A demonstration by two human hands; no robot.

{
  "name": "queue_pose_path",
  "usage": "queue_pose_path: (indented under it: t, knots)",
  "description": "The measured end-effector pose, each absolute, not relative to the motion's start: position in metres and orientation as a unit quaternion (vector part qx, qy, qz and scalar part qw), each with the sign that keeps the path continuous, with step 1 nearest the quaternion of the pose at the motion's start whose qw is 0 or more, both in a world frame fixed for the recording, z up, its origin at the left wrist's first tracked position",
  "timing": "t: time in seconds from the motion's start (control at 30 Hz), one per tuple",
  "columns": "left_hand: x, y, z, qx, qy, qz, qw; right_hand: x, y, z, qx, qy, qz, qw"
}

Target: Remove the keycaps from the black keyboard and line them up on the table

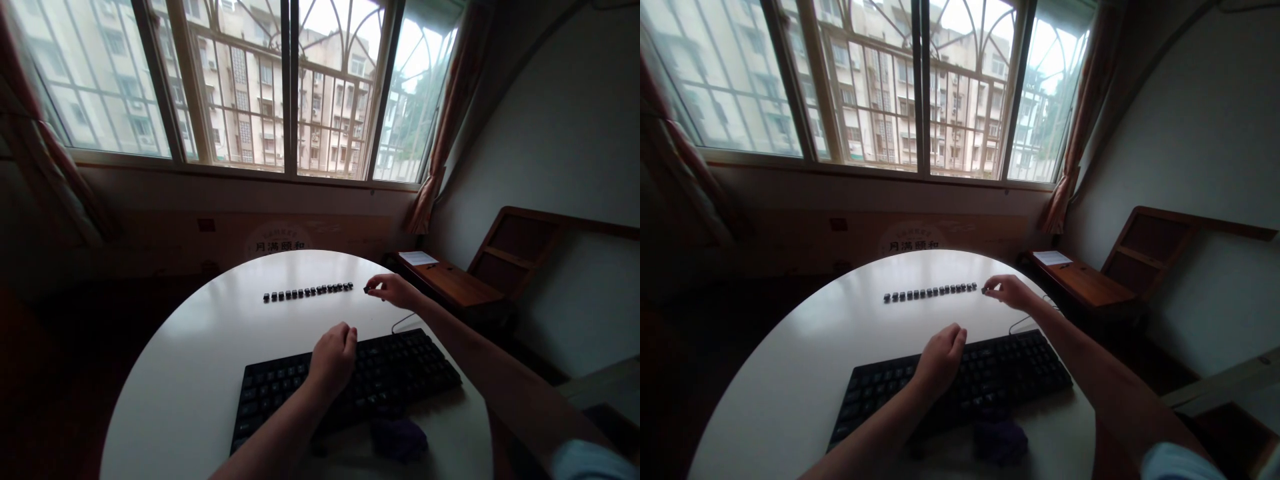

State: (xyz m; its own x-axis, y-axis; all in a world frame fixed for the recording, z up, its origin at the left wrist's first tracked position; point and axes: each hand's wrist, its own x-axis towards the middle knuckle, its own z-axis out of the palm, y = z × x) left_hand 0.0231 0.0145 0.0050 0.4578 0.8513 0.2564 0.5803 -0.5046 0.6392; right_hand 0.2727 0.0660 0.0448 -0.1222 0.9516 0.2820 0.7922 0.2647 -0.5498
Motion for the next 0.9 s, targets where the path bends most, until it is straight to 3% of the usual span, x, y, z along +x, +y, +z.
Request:
queue_pose_path:
  t: [0.33, 0.9]
  knots:
    - [0.024, 0.01, 0.006, 0.853, 0.43, 0.229, 0.186, 0.31, 0.189, -0.003, -0.666, -0.685, 0.21, 0.211]
    - [0.026, 0.011, 0.006, 0.851, 0.429, 0.234, 0.191, 0.313, 0.198, -0.007, -0.669, -0.689, 0.211, 0.179]
